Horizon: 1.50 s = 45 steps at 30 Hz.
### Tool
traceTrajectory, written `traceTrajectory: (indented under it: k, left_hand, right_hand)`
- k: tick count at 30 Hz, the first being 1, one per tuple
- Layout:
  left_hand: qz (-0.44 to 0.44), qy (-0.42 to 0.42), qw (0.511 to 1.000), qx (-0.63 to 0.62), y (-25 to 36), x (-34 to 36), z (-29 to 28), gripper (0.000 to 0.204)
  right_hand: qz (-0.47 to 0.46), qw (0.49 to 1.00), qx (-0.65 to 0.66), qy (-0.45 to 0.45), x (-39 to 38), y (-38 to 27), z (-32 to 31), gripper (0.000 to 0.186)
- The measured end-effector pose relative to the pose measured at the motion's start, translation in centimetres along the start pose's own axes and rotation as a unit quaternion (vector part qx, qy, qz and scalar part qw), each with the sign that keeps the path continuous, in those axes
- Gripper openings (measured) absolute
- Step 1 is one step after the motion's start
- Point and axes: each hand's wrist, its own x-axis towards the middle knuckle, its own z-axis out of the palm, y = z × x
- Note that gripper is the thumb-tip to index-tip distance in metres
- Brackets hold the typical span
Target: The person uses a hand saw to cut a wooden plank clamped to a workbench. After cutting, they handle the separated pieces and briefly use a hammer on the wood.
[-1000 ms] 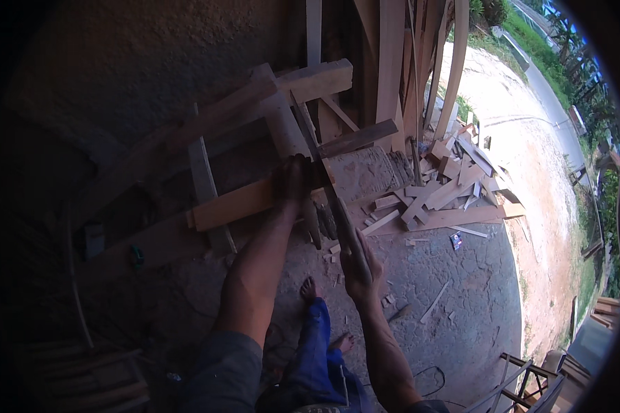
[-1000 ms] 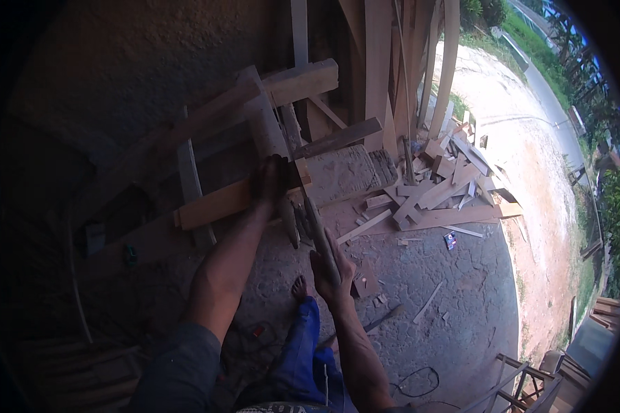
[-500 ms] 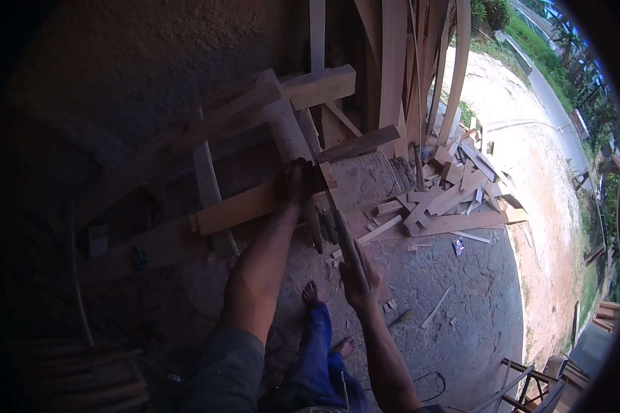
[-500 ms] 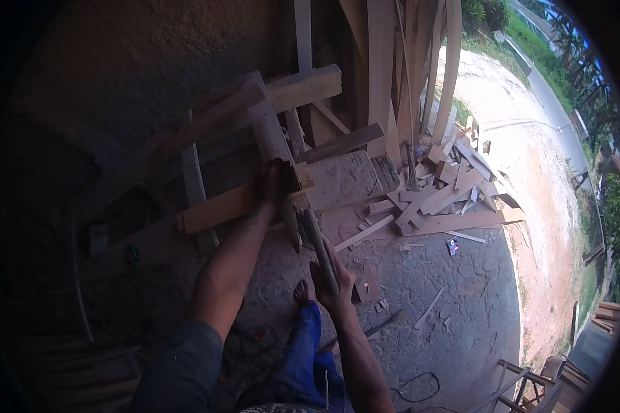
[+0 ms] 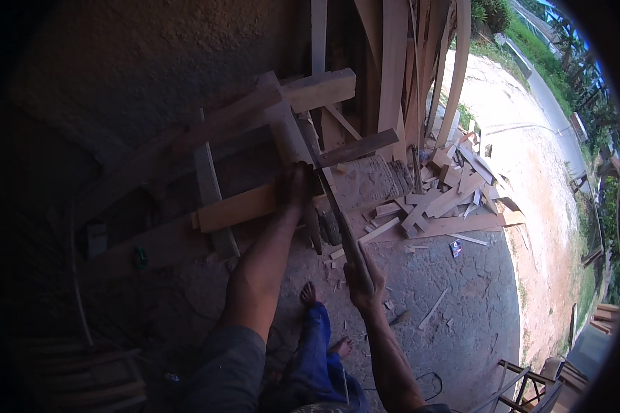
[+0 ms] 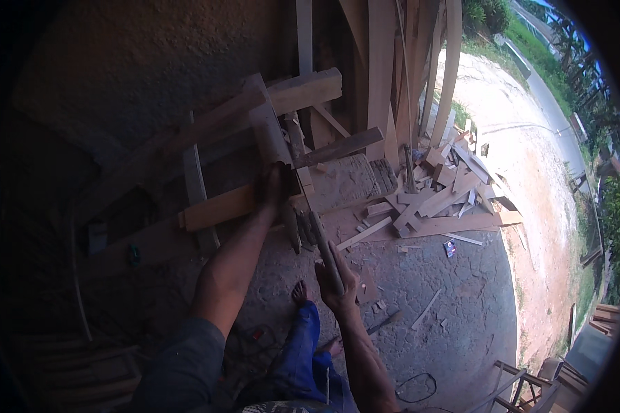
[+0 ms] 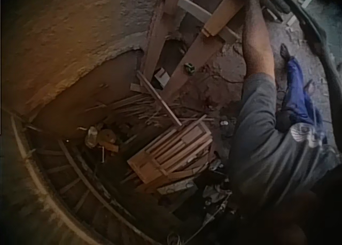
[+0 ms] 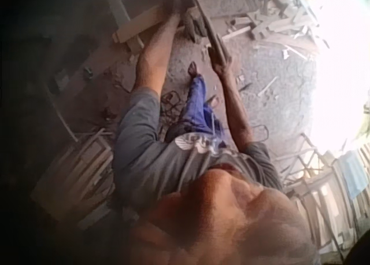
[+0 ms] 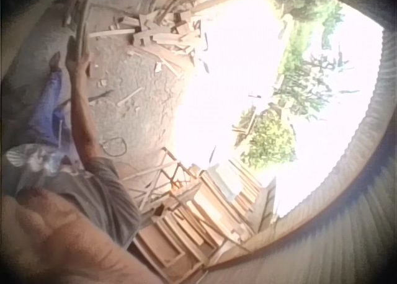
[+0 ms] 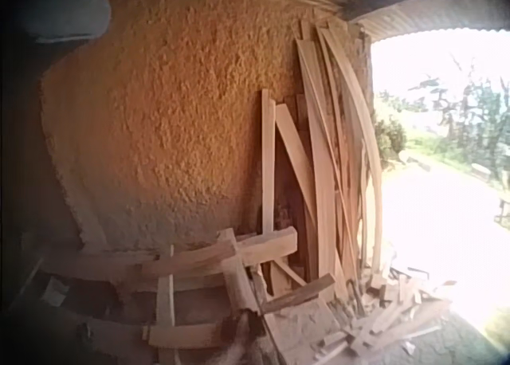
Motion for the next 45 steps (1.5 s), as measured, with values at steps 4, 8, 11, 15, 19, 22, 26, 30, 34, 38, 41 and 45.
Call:
traceTrajectory:
  k: [4, 8, 11, 15, 19, 22, 26, 30, 34, 38, 41, 45]
  left_hand:
    - [0.032, 0.041, 0.998, -0.019, -1.1, -0.1, 0.4, 0.018]
    - [0.070, -0.028, 0.993, -0.095, -2.3, -0.5, -0.9, 0.027]
    - [0.217, -0.022, 0.974, 0.065, -2.7, -3.0, -3.8, 0.057]
    - [0.214, -0.190, 0.940, 0.187, -3.8, -3.3, -5.8, 0.092]
    - [0.216, -0.144, 0.932, 0.253, -3.4, -3.1, -4.4, 0.093]
    - [0.152, -0.175, 0.957, 0.177, -3.7, -1.6, -3.7, 0.084]
    - [0.081, -0.215, 0.960, 0.162, -2.5, -0.5, -3.7, 0.071]
    - [0.141, -0.146, 0.965, 0.167, -2.9, -1.4, -3.8, 0.069]
    - [0.139, -0.155, 0.960, 0.189, -2.7, -2.1, -3.6, 0.069]
    - [0.131, -0.165, 0.958, 0.194, -4.3, -2.1, -3.2, 0.071]
    - [0.140, -0.134, 0.963, 0.189, -4.1, -2.4, -2.9, 0.069]
    - [0.127, -0.152, 0.966, 0.166, -2.8, -2.2, -3.1, 0.068]
  right_hand:
    - [-0.090, 0.982, -0.139, 0.096, -5.0, -0.5, -3.4, 0.059]
    - [-0.095, 0.978, -0.151, 0.110, -5.1, -2.2, -5.2, 0.059]
    - [-0.093, 0.985, -0.131, 0.067, -4.8, -5.0, -7.2, 0.055]
    - [-0.030, 0.996, -0.072, 0.033, -5.4, -6.8, -6.9, 0.053]
    - [-0.007, 0.999, -0.031, 0.035, -5.2, -8.3, -5.6, 0.055]
    - [0.006, 0.999, -0.025, 0.019, -5.2, -9.0, -5.5, 0.056]
    - [0.054, 0.998, 0.003, -0.022, -5.1, -10.8, -6.5, 0.056]
    - [0.047, 0.999, 0.009, -0.023, -4.9, -11.6, -7.6, 0.057]
    - [0.039, 0.999, 0.003, -0.031, -5.0, -11.3, -8.6, 0.058]
    - [0.038, 0.998, -0.001, -0.052, -5.6, -11.0, -9.3, 0.059]
    - [0.039, 0.997, -0.016, -0.061, -5.7, -10.4, -9.8, 0.060]
    - [0.033, 0.999, 0.011, -0.041, -1.0, -8.8, -6.3, 0.055]
